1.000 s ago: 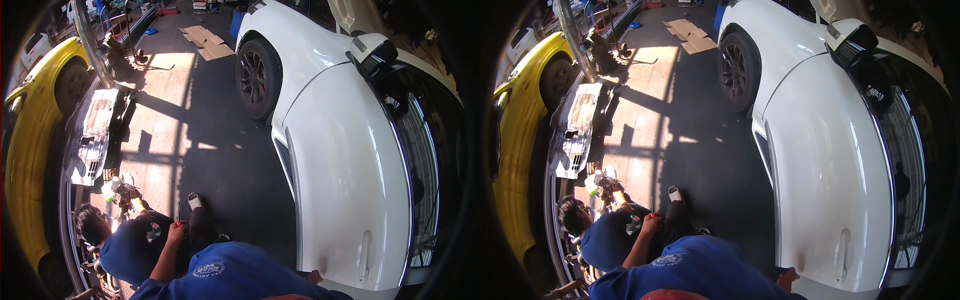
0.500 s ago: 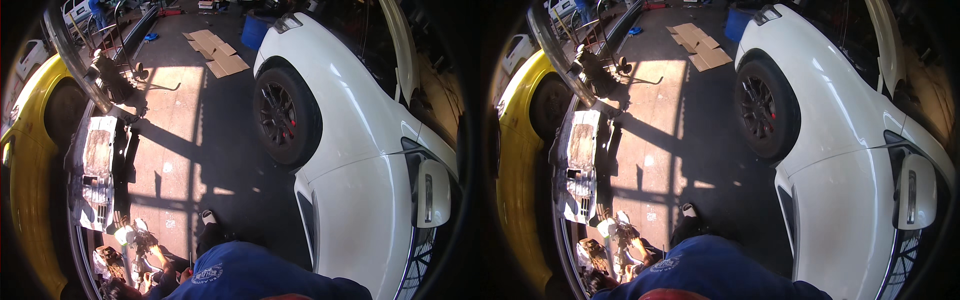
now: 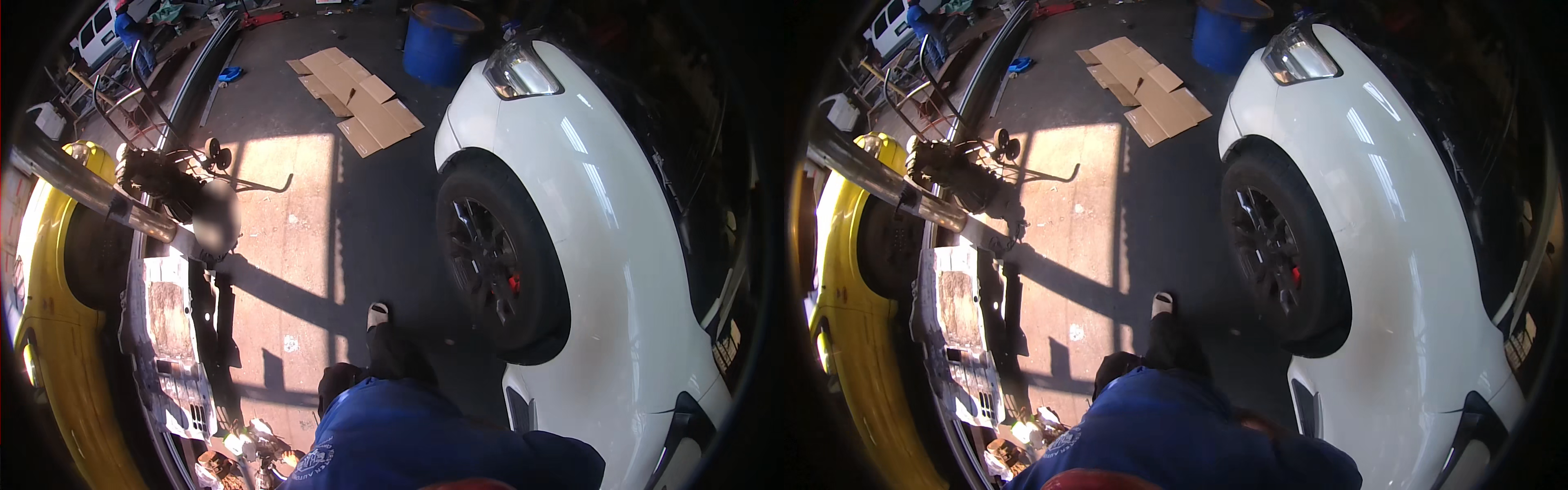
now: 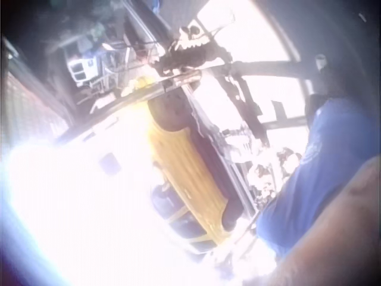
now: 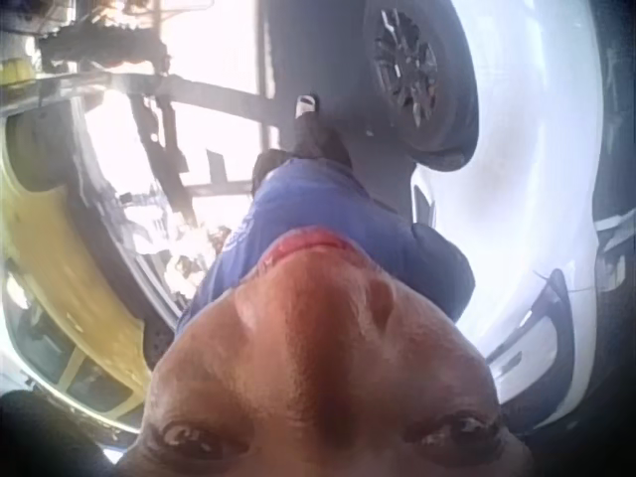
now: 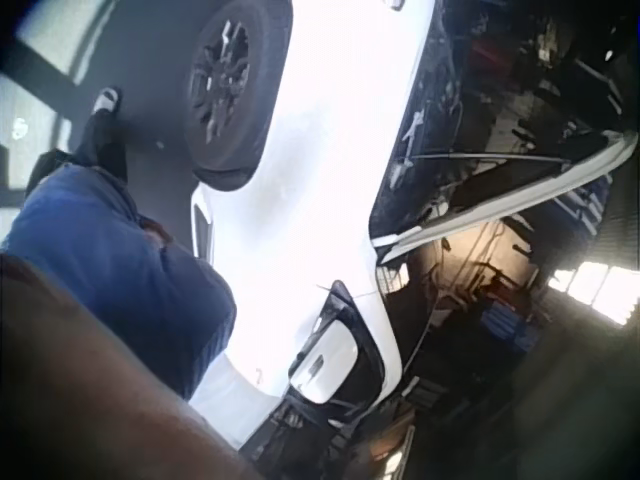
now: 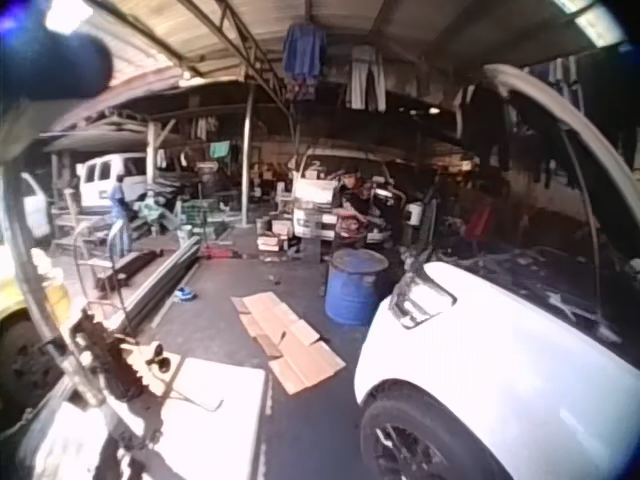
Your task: The person places cardboard on a drum, sets down a car part with a coworker, and disassembles the car part using screwdrivers.
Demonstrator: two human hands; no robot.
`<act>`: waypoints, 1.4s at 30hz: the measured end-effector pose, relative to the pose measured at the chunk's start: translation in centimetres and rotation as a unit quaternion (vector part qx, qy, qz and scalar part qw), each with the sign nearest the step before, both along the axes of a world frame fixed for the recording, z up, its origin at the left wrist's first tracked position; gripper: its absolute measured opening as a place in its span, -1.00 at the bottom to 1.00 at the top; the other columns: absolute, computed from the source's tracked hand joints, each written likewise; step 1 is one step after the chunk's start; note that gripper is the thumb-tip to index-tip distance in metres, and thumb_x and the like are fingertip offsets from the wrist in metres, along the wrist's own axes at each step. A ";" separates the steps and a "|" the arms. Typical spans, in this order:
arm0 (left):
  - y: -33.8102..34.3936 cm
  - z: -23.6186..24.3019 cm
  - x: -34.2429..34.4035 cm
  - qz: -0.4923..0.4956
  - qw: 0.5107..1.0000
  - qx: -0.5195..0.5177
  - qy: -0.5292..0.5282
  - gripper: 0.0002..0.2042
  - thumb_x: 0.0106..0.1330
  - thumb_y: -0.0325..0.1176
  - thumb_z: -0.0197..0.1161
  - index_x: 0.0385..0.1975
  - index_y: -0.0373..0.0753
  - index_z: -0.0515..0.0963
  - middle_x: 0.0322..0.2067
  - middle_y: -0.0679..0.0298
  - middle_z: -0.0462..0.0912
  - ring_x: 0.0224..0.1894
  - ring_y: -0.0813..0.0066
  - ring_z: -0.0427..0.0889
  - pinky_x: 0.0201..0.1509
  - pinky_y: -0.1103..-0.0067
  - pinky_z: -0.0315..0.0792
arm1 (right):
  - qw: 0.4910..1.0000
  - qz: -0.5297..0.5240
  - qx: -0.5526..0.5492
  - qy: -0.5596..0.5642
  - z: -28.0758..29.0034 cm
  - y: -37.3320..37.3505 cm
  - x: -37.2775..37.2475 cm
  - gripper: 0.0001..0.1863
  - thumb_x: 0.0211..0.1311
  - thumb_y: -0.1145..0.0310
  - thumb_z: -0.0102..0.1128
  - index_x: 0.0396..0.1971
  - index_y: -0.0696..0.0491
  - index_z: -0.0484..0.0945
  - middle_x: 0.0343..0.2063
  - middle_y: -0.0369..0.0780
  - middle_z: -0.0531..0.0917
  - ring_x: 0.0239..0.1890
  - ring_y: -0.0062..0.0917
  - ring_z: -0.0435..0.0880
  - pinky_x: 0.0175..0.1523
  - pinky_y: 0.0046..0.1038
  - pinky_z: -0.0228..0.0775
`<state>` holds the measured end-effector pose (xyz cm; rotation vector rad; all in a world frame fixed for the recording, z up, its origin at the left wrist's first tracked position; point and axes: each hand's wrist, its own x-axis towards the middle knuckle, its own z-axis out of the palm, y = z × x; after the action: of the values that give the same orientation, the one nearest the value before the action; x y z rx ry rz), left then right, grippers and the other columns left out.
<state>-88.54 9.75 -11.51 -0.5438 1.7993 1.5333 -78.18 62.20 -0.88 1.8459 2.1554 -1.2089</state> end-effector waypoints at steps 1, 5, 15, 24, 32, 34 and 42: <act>0.8 0.3 -3.1 0.000 1.000 0.009 0.002 -0.86 0.09 -0.40 0.14 -0.40 -0.29 0.57 -0.60 0.32 0.57 -0.57 0.55 0.53 -0.47 0.58 0.40 | 1.000 0.015 -0.001 0.000 0.6 0.6 -3.1 -0.45 0.10 0.28 0.12 0.11 0.06 0.24 -0.11 -0.10 0.54 -0.20 -0.36 0.55 -0.17 -0.25 0.41; 3.8 0.5 -16.3 -0.002 0.998 0.053 0.018 -0.86 0.09 -0.40 0.14 -0.41 -0.29 0.56 -0.60 0.32 0.57 -0.57 0.56 0.52 -0.48 0.59 0.39 | 0.997 0.072 0.004 0.007 2.8 2.6 -15.7 -0.47 0.12 0.27 0.13 0.10 0.06 0.26 -0.11 -0.10 0.55 -0.19 -0.37 0.56 -0.15 -0.26 0.41; 4.4 -2.5 -52.4 -0.024 0.985 0.161 0.058 -0.88 0.08 -0.41 0.14 -0.42 -0.27 0.55 -0.61 0.33 0.55 -0.59 0.57 0.51 -0.51 0.60 0.38 | 0.979 0.201 0.022 0.018 2.9 -0.4 -48.4 -0.49 0.14 0.24 0.14 0.09 0.08 0.32 -0.10 -0.10 0.57 -0.16 -0.38 0.57 -0.10 -0.29 0.41; -0.6 1.6 -75.4 -0.080 0.976 0.200 0.006 -0.90 0.08 -0.42 0.14 -0.43 -0.26 0.54 -0.62 0.33 0.54 -0.61 0.58 0.50 -0.54 0.61 0.37 | 0.962 0.270 -0.038 -0.033 6.5 -7.6 -66.4 -0.50 0.17 0.21 0.16 0.08 0.09 0.37 -0.09 -0.11 0.59 -0.14 -0.39 0.59 -0.05 -0.31 0.42; -0.6 5.9 -82.2 -0.045 0.977 0.180 -0.105 -0.91 0.08 -0.43 0.14 -0.44 -0.25 0.53 -0.62 0.33 0.53 -0.62 0.59 0.49 -0.56 0.62 0.36 | 0.899 0.383 -0.177 -0.115 7.4 -5.7 -76.4 -0.51 0.19 0.19 0.17 0.07 0.11 0.41 -0.08 -0.11 0.60 -0.12 -0.39 0.60 -0.01 -0.34 0.42; -0.7 7.9 -82.9 -0.024 0.977 0.156 -0.140 -0.91 0.07 -0.43 0.14 -0.45 -0.25 0.52 -0.62 0.33 0.53 -0.62 0.59 0.49 -0.57 0.62 0.36 | 0.870 0.414 -0.234 -0.132 6.9 -4.8 -78.5 -0.52 0.20 0.18 0.17 0.07 0.11 0.42 -0.08 -0.11 0.61 -0.11 -0.40 0.60 0.00 -0.34 0.42; 4.9 16.7 -94.1 0.047 0.969 0.091 -0.226 -0.93 0.07 -0.43 0.14 -0.46 -0.24 0.51 -0.63 0.34 0.52 -0.64 0.60 0.48 -0.59 0.63 0.35 | 0.739 0.521 -0.404 -0.142 7.2 2.3 -92.7 -0.52 0.22 0.16 0.18 0.06 0.12 0.46 -0.07 -0.11 0.62 -0.09 -0.40 0.62 0.04 -0.36 0.42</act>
<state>-182.63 14.63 5.20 -0.8224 1.2882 1.4727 -170.89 64.47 6.31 0.2871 1.5640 -1.1085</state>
